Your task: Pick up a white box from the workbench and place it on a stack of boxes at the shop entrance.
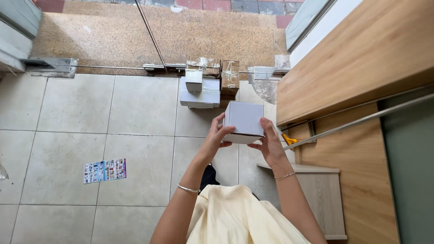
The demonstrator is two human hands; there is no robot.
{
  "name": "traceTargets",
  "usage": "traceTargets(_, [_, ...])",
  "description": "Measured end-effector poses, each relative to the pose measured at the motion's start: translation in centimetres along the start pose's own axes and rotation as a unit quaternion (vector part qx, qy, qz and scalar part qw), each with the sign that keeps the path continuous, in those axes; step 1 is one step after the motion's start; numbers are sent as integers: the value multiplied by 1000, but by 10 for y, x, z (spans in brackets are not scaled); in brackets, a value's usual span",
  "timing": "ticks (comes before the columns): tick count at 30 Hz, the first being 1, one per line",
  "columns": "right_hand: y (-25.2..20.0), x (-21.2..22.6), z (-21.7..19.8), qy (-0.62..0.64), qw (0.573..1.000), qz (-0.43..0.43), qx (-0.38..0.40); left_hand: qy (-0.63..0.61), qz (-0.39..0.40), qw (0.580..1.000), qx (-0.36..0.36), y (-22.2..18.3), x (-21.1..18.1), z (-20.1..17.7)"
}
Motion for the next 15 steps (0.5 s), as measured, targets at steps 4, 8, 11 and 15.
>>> traceTargets(4, [41, 22, 19, -5, 1000, 11, -3, -23, 6, 1000, -9, 51, -3, -23])
traceTargets(8, [92, 42, 28, -56, 996, -37, 50, -42, 15, 998, -54, 95, -1, -47])
traceTargets(11, [133, 67, 37, -155, 980, -106, 61, -38, 0, 995, -90, 131, 13, -65])
traceTargets(15, [178, 114, 66, -400, 886, -223, 66, -24, -26, 992, -121, 182, 32, -85])
Point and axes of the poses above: each hand's wrist, its own y-axis towards the middle knuckle, its own z-axis out of the palm, x = y × z, the point moved 5 cm from there along y, towards the middle knuckle, and after that the axes turned 10 degrees about z, right-handed, at the moved point
